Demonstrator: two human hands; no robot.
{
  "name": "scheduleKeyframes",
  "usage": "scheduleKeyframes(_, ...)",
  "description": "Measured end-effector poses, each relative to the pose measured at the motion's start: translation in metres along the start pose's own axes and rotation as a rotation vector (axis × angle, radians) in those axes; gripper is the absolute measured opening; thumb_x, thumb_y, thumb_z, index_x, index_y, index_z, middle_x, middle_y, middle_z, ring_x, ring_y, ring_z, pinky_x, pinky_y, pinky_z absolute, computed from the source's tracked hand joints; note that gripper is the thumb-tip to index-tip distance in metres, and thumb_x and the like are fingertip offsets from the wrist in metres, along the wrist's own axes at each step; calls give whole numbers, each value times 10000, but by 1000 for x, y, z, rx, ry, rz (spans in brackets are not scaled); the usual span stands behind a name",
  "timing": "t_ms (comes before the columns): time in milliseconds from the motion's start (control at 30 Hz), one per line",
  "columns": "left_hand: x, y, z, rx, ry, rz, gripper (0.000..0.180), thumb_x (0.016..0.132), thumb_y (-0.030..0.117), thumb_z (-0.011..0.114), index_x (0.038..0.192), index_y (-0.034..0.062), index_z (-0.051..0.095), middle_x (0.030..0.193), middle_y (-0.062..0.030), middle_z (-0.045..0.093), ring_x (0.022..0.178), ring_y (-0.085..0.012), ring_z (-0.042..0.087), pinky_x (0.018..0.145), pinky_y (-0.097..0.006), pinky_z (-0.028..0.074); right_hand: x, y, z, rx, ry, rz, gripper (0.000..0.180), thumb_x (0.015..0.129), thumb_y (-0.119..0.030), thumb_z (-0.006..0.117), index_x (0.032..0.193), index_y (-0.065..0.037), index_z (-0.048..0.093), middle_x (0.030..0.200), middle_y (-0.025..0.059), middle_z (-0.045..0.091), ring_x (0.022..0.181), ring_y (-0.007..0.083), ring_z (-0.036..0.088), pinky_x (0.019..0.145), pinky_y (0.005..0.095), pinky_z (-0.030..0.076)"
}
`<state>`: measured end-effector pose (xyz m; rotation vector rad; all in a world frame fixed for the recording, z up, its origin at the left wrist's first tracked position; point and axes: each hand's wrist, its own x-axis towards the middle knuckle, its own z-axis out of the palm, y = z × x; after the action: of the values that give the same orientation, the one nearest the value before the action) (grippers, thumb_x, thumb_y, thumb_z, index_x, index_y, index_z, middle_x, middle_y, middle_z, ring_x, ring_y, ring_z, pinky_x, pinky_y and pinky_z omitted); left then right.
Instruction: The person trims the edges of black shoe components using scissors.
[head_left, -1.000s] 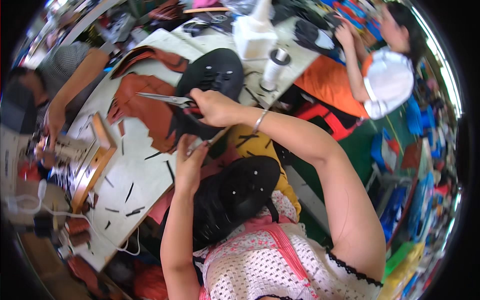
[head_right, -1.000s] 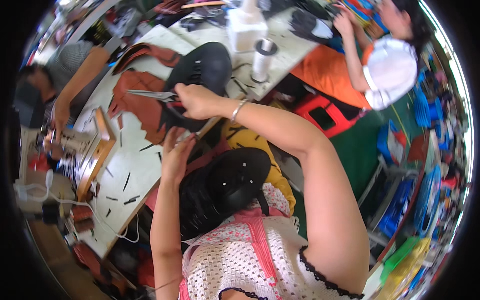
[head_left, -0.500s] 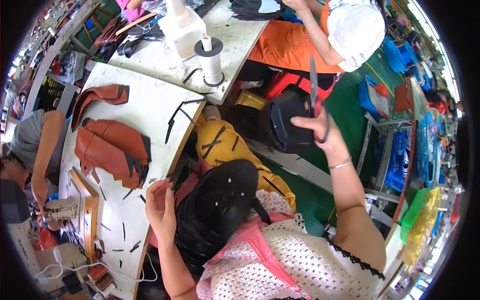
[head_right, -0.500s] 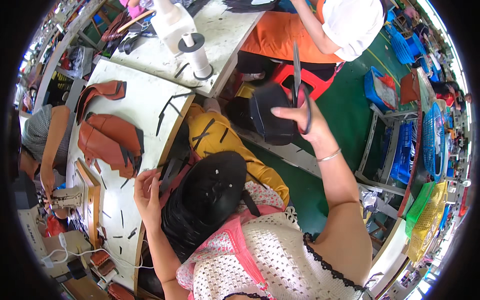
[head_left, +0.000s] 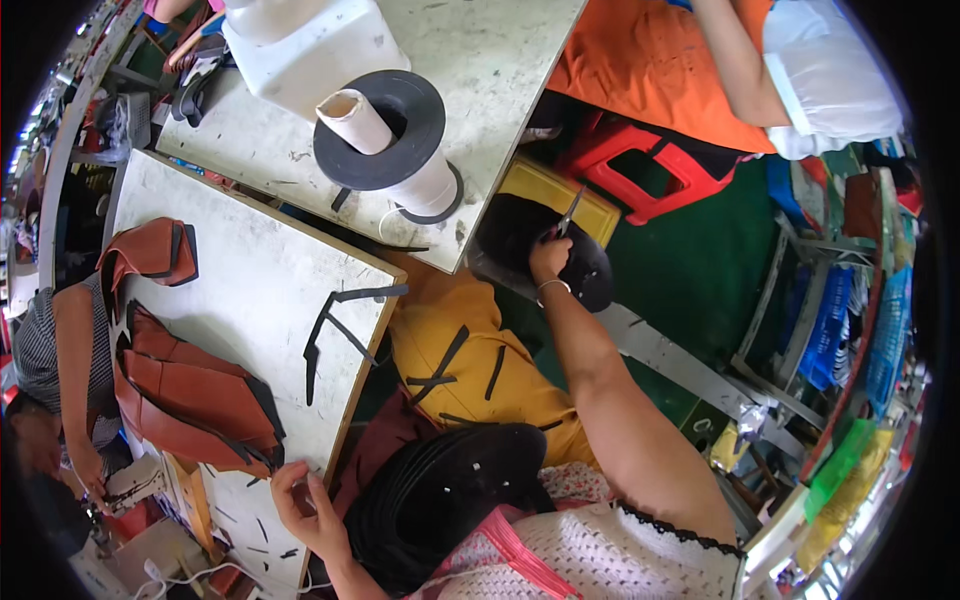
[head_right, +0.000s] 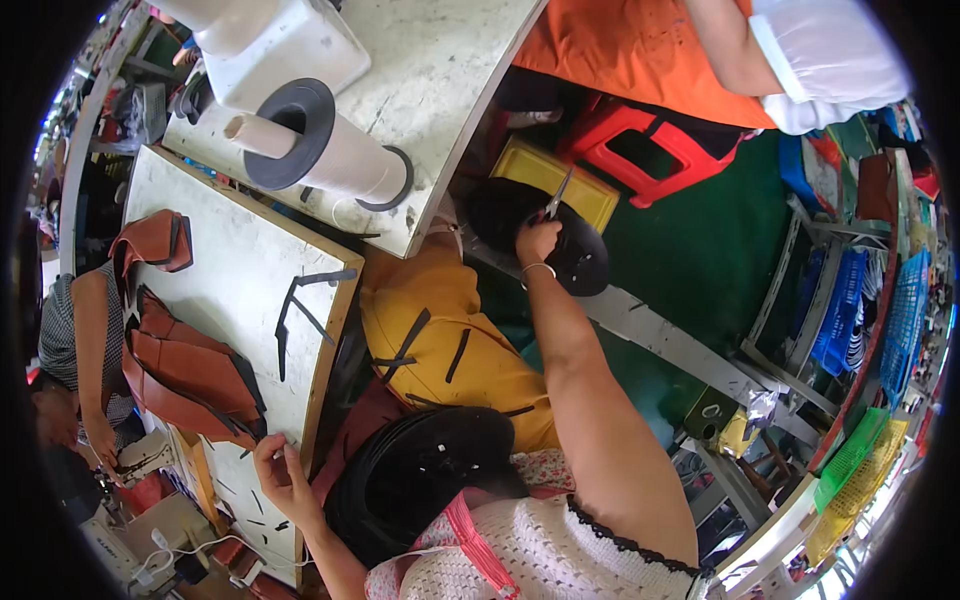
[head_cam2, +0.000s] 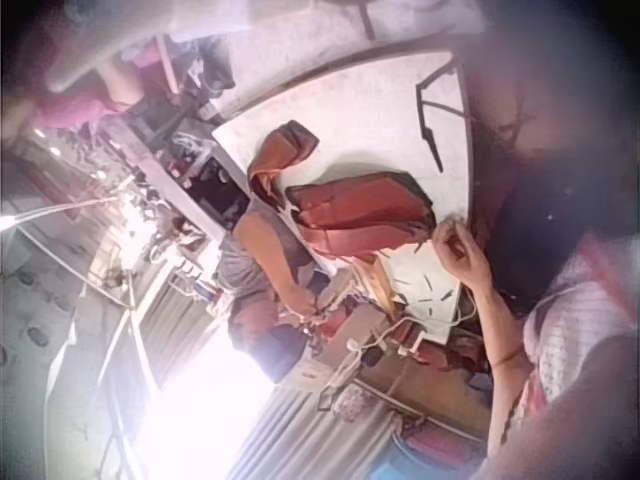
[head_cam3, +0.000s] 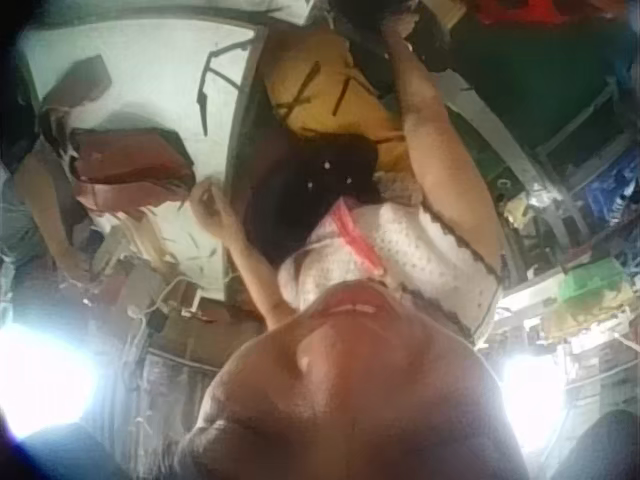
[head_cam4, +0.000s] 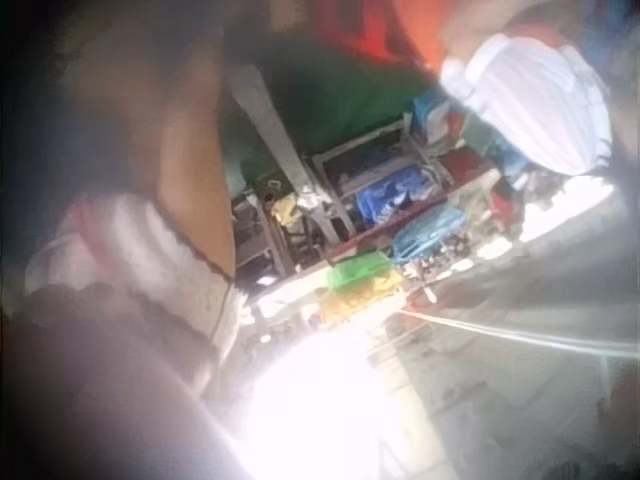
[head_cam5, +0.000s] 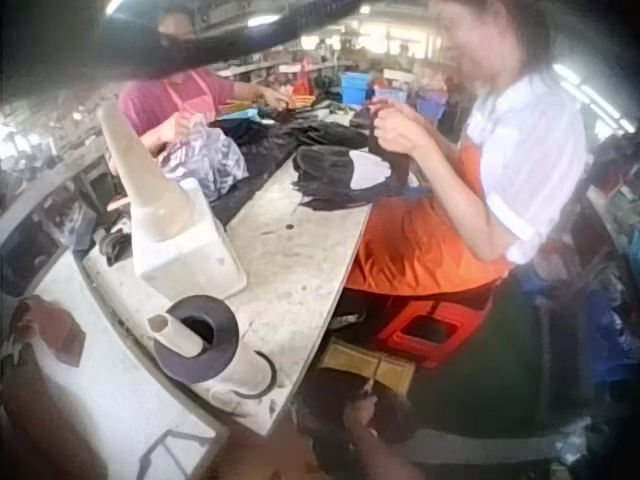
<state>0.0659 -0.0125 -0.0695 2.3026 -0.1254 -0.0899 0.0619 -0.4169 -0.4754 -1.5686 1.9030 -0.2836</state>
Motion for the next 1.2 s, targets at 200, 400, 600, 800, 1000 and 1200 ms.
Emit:
scheduleKeyframes(200, 5, -15, 11, 2, 68, 82, 143, 848, -63, 523, 978, -5, 517, 996, -103, 523, 913, -199, 516, 796, -274, 423, 17, 33, 3, -82, -37, -137, 426, 803, -245, 646, 1003, 25, 385, 908, 319, 599, 876, 488, 587, 773, 529, 471)
scheduleKeyframes(400, 4, -16, 13, 24, 110, 102, 133, 852, -81, 505, 960, -5, 502, 979, -103, 514, 912, -197, 514, 789, -273, 428, -11, 20, -35, -178, 70, -83, 356, 824, -231, 636, 991, -5, 417, 948, 262, 611, 869, 437, 612, 742, 506, 483)
scheduleKeyframes(600, 3, -15, 16, -9, 101, 82, 123, 862, -71, 499, 964, -4, 500, 985, -98, 507, 904, -189, 511, 774, -266, 431, -7, 20, -31, -197, 140, -87, 377, 796, -224, 654, 1011, -12, 429, 1024, 234, 597, 916, 411, 606, 788, 488, 485)
scheduleKeyframes(800, 2, -19, 16, -16, 96, 103, 112, 869, -63, 493, 964, -3, 498, 983, -104, 497, 885, -188, 507, 763, -267, 431, 10, 19, -49, -133, 154, -89, 415, 817, -307, 632, 1007, -1, 427, 841, 268, 629, 818, 467, 610, 730, 530, 478)
scheduleKeyframes(1000, 2, -20, 16, 39, 105, 103, 108, 873, -56, 494, 966, -2, 499, 985, -103, 494, 887, -189, 501, 768, -269, 425, 10, 2, -106, -265, 145, -48, 424, 786, -291, 653, 1001, 1, 434, 873, 250, 626, 837, 434, 622, 741, 502, 494)
scheduleKeyframes(1200, 4, -21, 21, 50, 128, 126, 113, 874, -57, 488, 969, 2, 499, 983, -95, 483, 873, -187, 493, 771, -266, 415, 12, 20, -22, -311, 20, -165, 398, 750, -201, 654, 994, 13, 423, 915, 247, 616, 864, 418, 623, 753, 481, 504)
